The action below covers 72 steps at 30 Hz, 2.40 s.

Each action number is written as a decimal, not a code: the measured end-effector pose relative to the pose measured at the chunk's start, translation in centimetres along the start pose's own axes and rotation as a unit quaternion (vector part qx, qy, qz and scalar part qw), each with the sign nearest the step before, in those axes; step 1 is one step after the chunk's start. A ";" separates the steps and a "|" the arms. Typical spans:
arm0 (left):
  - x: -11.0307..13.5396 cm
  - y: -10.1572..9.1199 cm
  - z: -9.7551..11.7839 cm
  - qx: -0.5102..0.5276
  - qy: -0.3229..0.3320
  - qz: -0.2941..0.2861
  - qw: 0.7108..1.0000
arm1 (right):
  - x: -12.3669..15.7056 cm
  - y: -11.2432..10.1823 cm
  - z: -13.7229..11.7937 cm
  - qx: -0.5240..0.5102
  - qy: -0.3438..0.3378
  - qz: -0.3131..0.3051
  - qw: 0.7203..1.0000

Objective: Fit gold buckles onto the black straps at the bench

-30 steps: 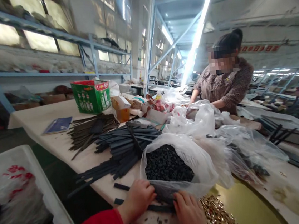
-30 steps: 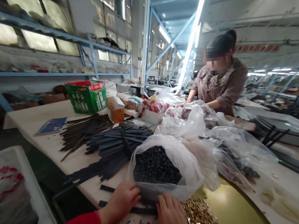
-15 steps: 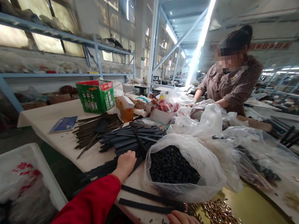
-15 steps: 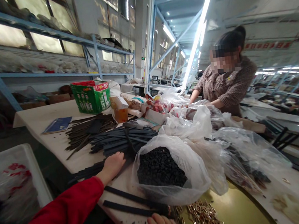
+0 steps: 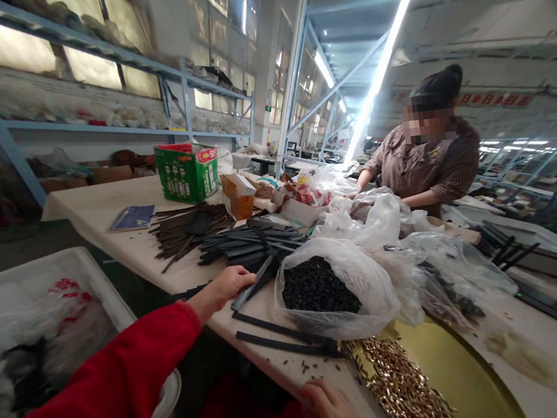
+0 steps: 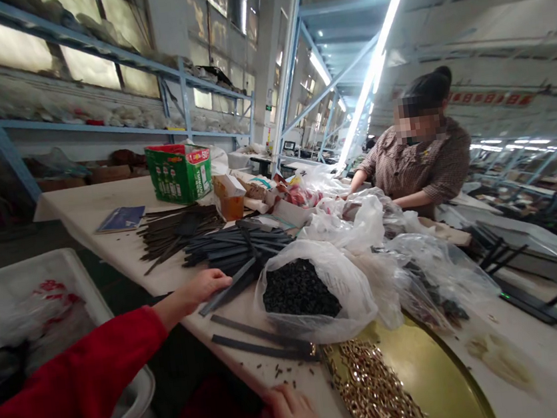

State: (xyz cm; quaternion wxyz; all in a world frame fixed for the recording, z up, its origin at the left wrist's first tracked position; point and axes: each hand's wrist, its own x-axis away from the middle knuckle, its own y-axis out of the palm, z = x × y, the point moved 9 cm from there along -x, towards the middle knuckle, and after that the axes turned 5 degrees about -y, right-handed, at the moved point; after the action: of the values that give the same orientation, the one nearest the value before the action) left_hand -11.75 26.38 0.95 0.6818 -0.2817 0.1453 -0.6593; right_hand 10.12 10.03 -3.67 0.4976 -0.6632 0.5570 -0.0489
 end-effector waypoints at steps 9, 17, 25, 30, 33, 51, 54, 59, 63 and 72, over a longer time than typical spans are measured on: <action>11.0 8.7 -0.4 0.310 -0.021 -0.098 0.946 | -0.1 1.2 -1.4 -0.385 0.293 -0.049 0.874; 11.8 9.7 -1.2 0.413 -0.054 -0.134 0.899 | 1.9 1.6 0.4 -0.413 0.368 -0.045 0.832; 13.8 6.6 -2.0 0.177 0.038 -0.089 0.979 | 1.9 0.1 2.1 -0.286 0.302 -0.139 0.899; 15.9 7.4 2.0 -0.066 0.249 -0.158 0.953 | 0.3 -0.8 0.4 -0.207 0.168 -0.210 0.941; 16.6 11.8 0.8 -0.077 0.192 -0.355 0.912 | -0.7 -0.8 -0.3 -0.174 0.122 -0.232 0.949; 10.0 13.7 -1.7 0.354 -0.285 -0.290 0.842 | -14.7 -0.1 15.9 0.255 0.112 -0.210 0.937; 10.2 13.3 -1.5 0.373 -0.298 -0.273 0.835 | -14.5 -0.2 15.6 0.245 0.109 -0.201 0.942; 11.1 12.5 -1.3 0.371 -0.285 -0.259 0.845 | -13.6 -2.9 14.4 0.212 0.127 -0.128 0.961; 12.2 12.0 -1.0 0.375 -0.266 -0.269 0.846 | -10.0 -4.8 11.7 0.021 0.197 -0.033 0.980; 14.7 12.7 -0.3 0.436 -0.236 -0.357 0.792 | 1.3 0.4 6.3 -0.516 0.467 0.102 0.710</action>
State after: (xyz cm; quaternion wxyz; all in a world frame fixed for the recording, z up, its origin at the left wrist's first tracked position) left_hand -0.25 11.55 -4.02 0.4610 -0.1334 -0.4340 -0.7624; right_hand 14.21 12.81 -7.76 -0.2442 -0.6485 0.7210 -0.0061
